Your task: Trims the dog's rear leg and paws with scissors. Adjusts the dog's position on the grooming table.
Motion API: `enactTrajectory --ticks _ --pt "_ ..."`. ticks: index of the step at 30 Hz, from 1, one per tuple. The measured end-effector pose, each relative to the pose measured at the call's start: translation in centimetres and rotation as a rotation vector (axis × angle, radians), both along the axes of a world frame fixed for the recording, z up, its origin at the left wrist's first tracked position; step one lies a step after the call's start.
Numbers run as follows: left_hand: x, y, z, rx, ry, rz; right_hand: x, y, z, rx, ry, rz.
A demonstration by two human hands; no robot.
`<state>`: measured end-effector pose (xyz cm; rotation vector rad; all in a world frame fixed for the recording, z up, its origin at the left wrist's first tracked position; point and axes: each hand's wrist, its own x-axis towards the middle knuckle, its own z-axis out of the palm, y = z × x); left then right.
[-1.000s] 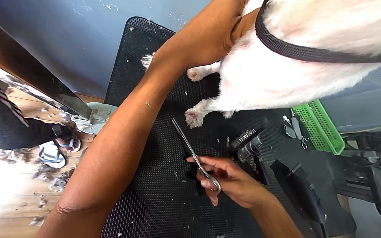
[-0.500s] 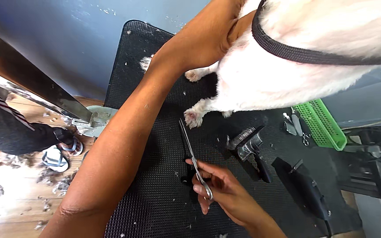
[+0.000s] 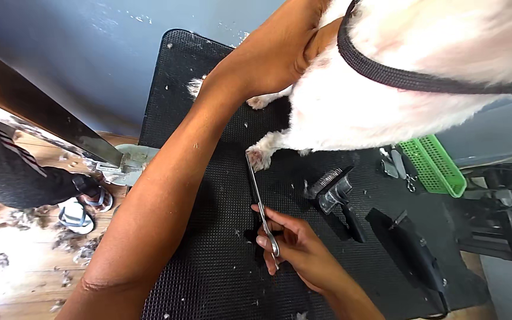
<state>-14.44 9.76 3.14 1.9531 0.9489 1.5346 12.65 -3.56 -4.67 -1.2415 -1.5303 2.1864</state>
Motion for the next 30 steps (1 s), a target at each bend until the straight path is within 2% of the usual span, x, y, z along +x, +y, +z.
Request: enactTrajectory --ticks 22,27,30 --pt "0.0 0.3 -0.1 -0.02 0.004 -0.021 -0.6 -0.5 -0.1 -0.002 0.006 -0.001" --pt "-0.4 -0.1 0.0 0.037 0.022 -0.103 0.4 -0.5 1.2 0.015 -0.018 0.201" --pt "-0.2 -1.2 0.3 0.047 -0.039 -0.173 2.9 -1.6 1.9 0.152 0.029 0.189"
